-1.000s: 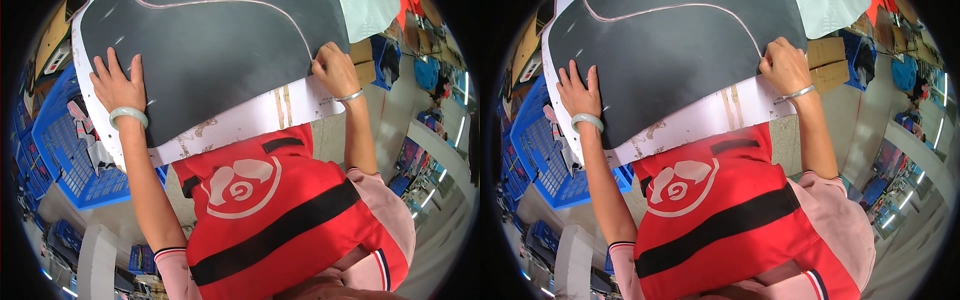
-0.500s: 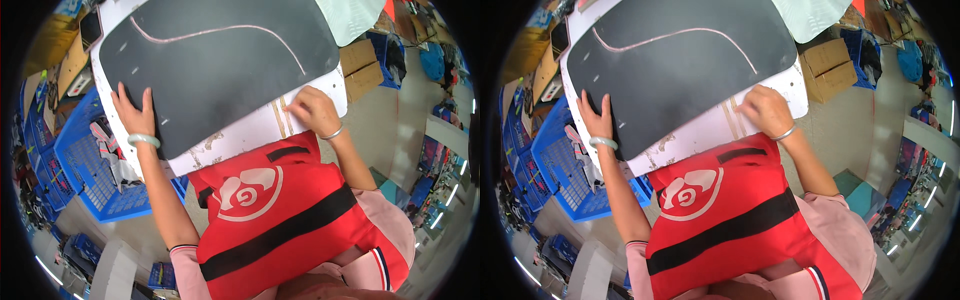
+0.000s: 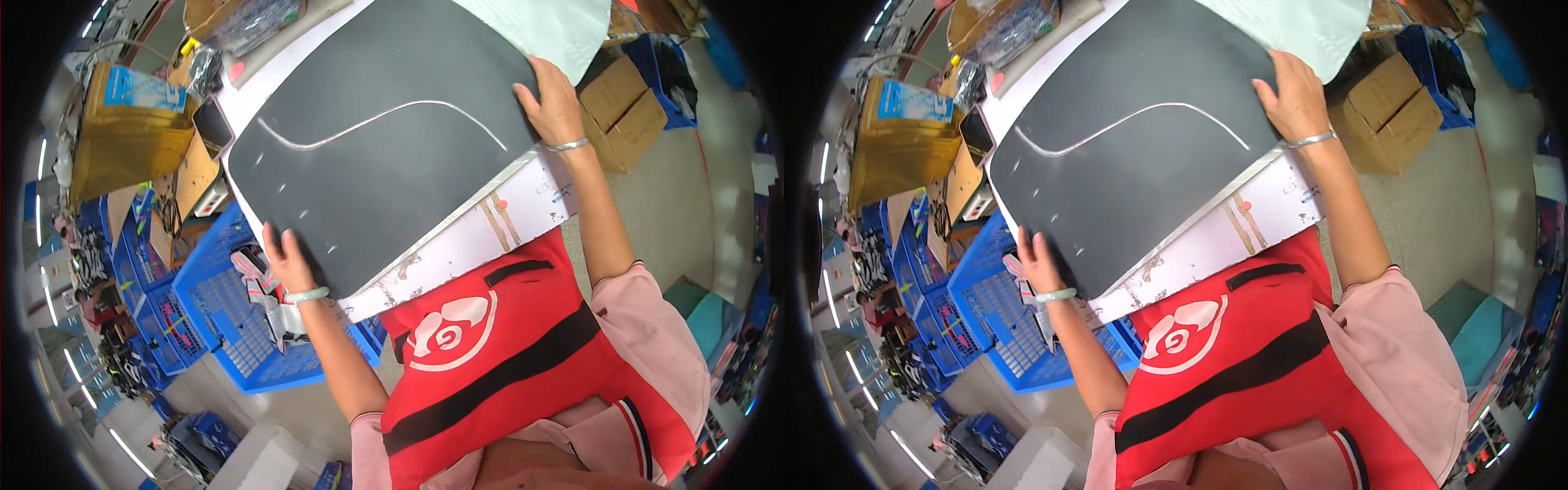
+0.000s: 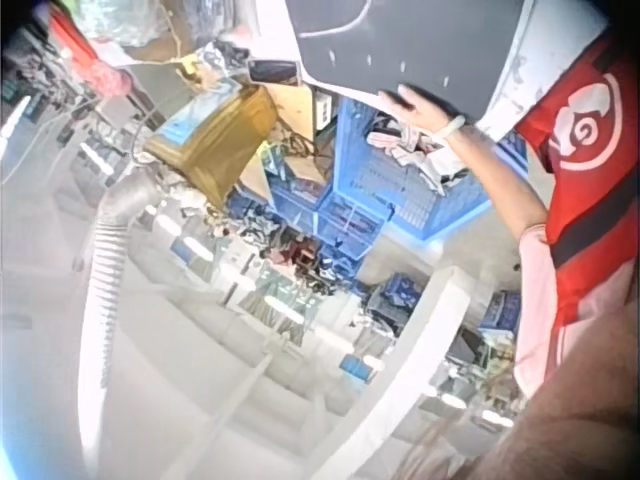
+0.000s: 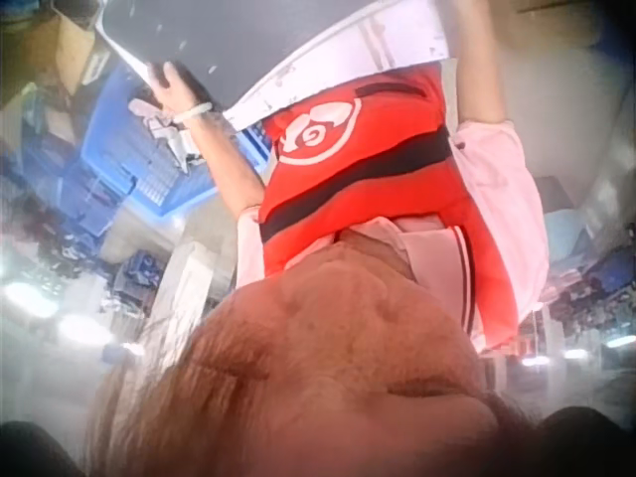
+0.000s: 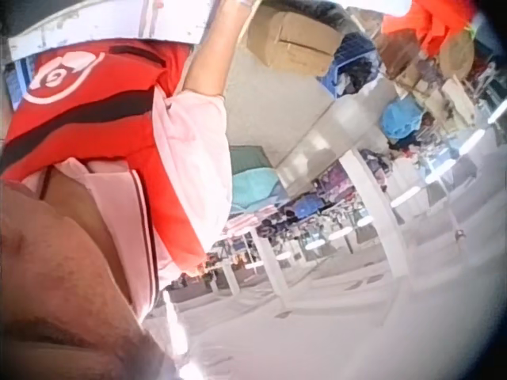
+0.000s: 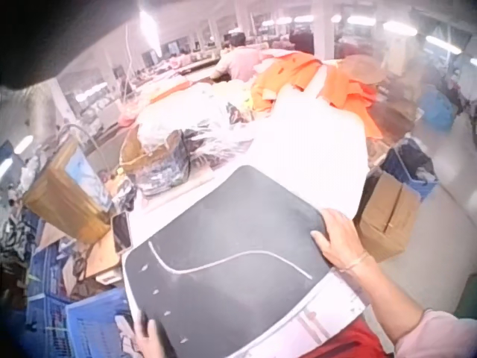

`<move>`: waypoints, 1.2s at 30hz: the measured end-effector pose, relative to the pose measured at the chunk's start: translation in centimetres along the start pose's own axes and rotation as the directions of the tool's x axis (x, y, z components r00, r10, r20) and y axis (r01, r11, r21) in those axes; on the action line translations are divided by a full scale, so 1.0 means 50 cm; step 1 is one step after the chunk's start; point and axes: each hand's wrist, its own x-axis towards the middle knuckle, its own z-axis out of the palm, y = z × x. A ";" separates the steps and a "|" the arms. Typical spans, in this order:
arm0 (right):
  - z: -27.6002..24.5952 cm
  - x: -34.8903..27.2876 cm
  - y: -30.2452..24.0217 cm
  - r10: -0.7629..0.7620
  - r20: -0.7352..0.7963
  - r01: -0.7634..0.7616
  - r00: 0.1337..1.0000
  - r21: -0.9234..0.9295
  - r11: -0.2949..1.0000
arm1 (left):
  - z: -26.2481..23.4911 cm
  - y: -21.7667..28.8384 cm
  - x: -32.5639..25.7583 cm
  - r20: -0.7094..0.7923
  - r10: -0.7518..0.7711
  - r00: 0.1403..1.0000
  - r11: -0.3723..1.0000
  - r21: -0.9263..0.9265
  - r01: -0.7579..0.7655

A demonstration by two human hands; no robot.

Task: Marking or tracing lines onto a piece of material using a template or by hand on a workbench.

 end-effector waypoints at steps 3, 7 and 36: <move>-0.015 0.032 -0.035 0.237 0.282 -0.294 0.930 0.180 0.939 | -0.054 0.032 0.027 -0.179 -0.139 0.974 0.970 -0.223 0.097; 0.075 0.040 0.062 0.170 0.251 -0.228 0.953 0.225 0.947 | -0.097 0.086 0.062 -0.025 -0.275 0.961 0.866 -0.440 0.237; 0.146 -0.139 -0.533 -0.740 0.431 0.327 0.516 0.699 0.636 | 0.054 0.537 0.179 0.571 0.215 0.793 0.652 -0.688 0.318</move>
